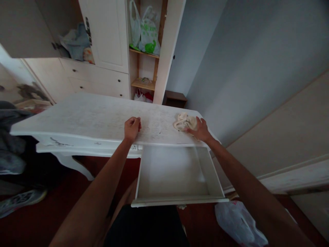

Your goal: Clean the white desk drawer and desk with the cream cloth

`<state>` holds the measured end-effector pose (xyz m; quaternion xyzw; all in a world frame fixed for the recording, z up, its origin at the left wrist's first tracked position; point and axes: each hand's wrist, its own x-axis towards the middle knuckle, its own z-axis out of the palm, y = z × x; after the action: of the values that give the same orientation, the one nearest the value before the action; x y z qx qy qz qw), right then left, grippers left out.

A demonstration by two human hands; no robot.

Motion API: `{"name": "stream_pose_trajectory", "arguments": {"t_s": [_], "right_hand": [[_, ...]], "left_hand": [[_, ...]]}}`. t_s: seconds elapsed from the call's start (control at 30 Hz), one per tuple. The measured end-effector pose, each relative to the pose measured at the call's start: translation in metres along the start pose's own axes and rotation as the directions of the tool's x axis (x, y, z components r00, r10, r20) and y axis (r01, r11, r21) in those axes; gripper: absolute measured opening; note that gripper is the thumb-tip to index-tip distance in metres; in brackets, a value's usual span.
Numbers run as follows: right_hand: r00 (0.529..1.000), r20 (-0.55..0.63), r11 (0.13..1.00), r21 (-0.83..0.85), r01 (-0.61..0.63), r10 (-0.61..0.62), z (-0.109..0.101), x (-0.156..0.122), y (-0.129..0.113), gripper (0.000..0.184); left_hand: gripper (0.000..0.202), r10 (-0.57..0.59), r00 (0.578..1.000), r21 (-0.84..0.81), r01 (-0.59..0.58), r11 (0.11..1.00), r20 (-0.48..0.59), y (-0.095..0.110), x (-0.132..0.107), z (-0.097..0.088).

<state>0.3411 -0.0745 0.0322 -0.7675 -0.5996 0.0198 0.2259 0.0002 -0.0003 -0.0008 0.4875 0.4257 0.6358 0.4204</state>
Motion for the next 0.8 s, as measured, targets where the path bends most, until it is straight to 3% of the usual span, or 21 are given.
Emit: {"name": "stream_pose_trajectory", "arguments": {"t_s": [0.1, 0.23, 0.3, 0.4, 0.53, 0.67, 0.8], "right_hand": [[0.981, 0.168, 0.987, -0.141, -0.074, 0.098, 0.016, 0.013, -0.020, 0.119], [0.977, 0.124, 0.965, -0.222, -0.142, 0.172, 0.029, 0.018, -0.042, 0.107], [0.980, 0.086, 0.951, -0.270, -0.149, 0.178, 0.031, 0.021, -0.048, 0.092], [0.989, 0.063, 0.930, -0.353, -0.105, 0.136, 0.026, 0.027, -0.052, 0.067], [0.987, 0.152, 0.903, -0.429, 0.015, 0.056, 0.011, 0.028, -0.052, 0.059], [0.979, 0.199, 0.906, -0.408, 0.113, -0.033, -0.005, 0.001, -0.058, 0.053], [0.978, 0.184, 0.910, -0.379, 0.167, -0.103, -0.014, -0.057, -0.068, 0.045]], "left_hand": [[0.031, -0.018, 1.000, -0.015, 0.018, 1.000, 0.001, 0.000, 0.000, 0.000], [0.032, -0.040, 0.999, -0.038, 0.040, 0.998, 0.005, 0.001, 0.000, 0.000], [0.032, -0.041, 0.999, -0.042, 0.041, 0.998, 0.009, 0.001, 0.000, 0.000], [0.032, -0.031, 0.999, -0.050, 0.032, 0.998, 0.017, 0.000, 0.000, -0.001], [0.033, -0.022, 1.000, -0.055, 0.023, 0.998, 0.021, -0.002, 0.000, -0.001], [0.033, -0.022, 0.999, -0.074, 0.024, 0.997, 0.023, -0.003, 0.000, 0.000], [0.033, -0.018, 1.000, -0.083, 0.019, 0.996, 0.013, -0.002, 0.000, 0.000]]}}
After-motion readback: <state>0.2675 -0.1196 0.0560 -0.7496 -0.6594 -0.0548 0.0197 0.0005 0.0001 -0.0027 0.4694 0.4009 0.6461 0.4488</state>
